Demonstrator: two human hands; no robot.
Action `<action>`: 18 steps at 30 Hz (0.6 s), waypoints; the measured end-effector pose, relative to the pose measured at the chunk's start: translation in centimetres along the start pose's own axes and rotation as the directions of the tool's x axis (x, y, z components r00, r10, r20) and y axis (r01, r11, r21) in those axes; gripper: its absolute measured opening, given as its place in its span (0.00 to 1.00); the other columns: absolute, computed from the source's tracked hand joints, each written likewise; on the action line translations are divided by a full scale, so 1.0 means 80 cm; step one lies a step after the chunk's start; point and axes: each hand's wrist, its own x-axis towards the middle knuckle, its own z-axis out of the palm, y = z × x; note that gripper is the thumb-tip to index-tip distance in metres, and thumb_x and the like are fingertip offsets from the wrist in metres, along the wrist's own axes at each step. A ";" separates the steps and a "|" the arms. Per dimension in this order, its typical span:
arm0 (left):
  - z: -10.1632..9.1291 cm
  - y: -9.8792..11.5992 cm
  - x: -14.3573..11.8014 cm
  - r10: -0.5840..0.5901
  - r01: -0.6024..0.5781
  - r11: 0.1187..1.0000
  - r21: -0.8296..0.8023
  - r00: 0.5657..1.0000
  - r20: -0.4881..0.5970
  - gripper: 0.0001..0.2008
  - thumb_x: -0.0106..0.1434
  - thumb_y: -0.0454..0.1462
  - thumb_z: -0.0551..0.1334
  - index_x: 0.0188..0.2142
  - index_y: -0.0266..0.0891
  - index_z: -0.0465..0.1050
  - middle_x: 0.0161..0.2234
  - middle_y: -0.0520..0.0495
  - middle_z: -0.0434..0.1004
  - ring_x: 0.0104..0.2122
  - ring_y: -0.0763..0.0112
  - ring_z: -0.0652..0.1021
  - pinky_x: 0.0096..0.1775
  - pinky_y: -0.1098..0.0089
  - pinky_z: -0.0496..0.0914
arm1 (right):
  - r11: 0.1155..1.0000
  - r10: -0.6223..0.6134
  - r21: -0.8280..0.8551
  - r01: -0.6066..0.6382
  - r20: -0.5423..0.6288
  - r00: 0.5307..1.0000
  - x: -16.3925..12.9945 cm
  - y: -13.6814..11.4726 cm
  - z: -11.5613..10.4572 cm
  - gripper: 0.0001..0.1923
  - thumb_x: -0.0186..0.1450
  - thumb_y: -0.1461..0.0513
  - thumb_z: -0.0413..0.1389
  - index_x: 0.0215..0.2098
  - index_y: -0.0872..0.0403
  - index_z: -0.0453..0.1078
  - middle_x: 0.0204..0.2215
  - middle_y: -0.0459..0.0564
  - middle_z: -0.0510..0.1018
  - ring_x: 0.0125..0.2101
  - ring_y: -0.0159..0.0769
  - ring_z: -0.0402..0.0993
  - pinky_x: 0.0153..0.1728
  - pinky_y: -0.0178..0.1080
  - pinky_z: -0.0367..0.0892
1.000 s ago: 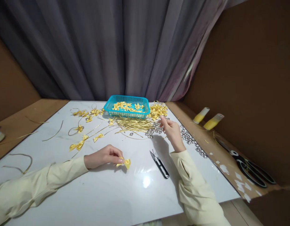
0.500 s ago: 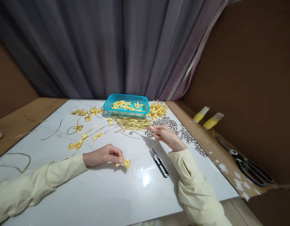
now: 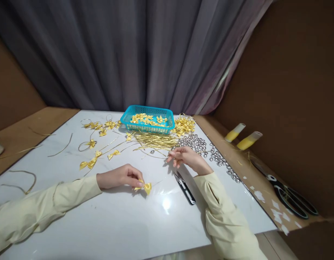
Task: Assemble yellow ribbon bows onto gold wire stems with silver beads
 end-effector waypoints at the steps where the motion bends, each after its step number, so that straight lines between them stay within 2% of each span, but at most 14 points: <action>1: 0.000 0.001 0.000 0.003 -0.003 1.000 0.002 1.000 0.003 0.09 0.55 0.39 0.65 0.28 0.33 0.77 0.22 0.51 0.71 0.24 0.76 0.67 0.29 0.75 0.60 | 1.000 0.002 -0.011 -0.002 -0.008 1.000 0.001 0.001 0.000 0.17 0.53 0.53 0.61 0.26 0.61 0.72 0.24 0.52 0.77 0.17 0.25 0.64 0.16 0.30 0.61; 5: 0.000 0.001 0.002 0.015 -0.015 1.000 0.007 1.000 0.009 0.09 0.55 0.39 0.65 0.28 0.33 0.77 0.22 0.51 0.72 0.24 0.77 0.67 0.29 0.75 0.60 | 0.998 -0.009 -0.059 0.005 -0.057 0.998 0.004 0.004 0.003 0.18 0.53 0.52 0.61 0.21 0.60 0.70 0.14 0.44 0.70 0.11 0.20 0.54 0.12 0.29 0.55; 7: 0.000 -0.001 0.003 0.020 -0.020 1.000 -0.006 1.000 0.016 0.09 0.54 0.39 0.65 0.28 0.33 0.77 0.22 0.51 0.72 0.24 0.76 0.68 0.29 0.75 0.60 | 0.996 -0.019 -0.092 0.011 -0.079 0.997 0.008 -0.001 0.005 0.16 0.54 0.53 0.61 0.22 0.60 0.70 0.15 0.44 0.71 0.12 0.21 0.57 0.14 0.29 0.60; 11: -0.001 -0.003 0.004 0.018 -0.017 0.999 -0.032 0.999 0.029 0.09 0.54 0.39 0.66 0.28 0.34 0.77 0.23 0.51 0.73 0.24 0.76 0.68 0.29 0.75 0.61 | 0.978 0.017 -0.207 -0.027 -0.049 0.999 0.025 -0.026 0.014 0.08 0.54 0.61 0.60 0.27 0.60 0.72 0.19 0.48 0.76 0.18 0.29 0.71 0.24 0.34 0.71; 14: 0.000 -0.004 0.003 0.008 -0.006 0.998 -0.058 1.000 0.028 0.09 0.54 0.39 0.66 0.29 0.34 0.77 0.23 0.51 0.72 0.24 0.76 0.69 0.30 0.75 0.62 | 0.942 0.050 -0.331 -0.050 -0.007 0.999 0.046 -0.046 0.023 0.04 0.55 0.67 0.57 0.23 0.60 0.70 0.16 0.49 0.75 0.17 0.32 0.73 0.21 0.34 0.71; 18: 0.000 -0.006 0.003 0.025 -0.022 0.996 -0.081 0.999 0.037 0.10 0.54 0.40 0.66 0.28 0.33 0.77 0.22 0.51 0.72 0.24 0.76 0.68 0.29 0.74 0.62 | 0.869 0.094 -0.489 -0.072 0.021 0.995 0.078 -0.061 0.033 0.10 0.54 0.72 0.54 0.15 0.59 0.67 0.11 0.48 0.74 0.12 0.31 0.70 0.14 0.31 0.67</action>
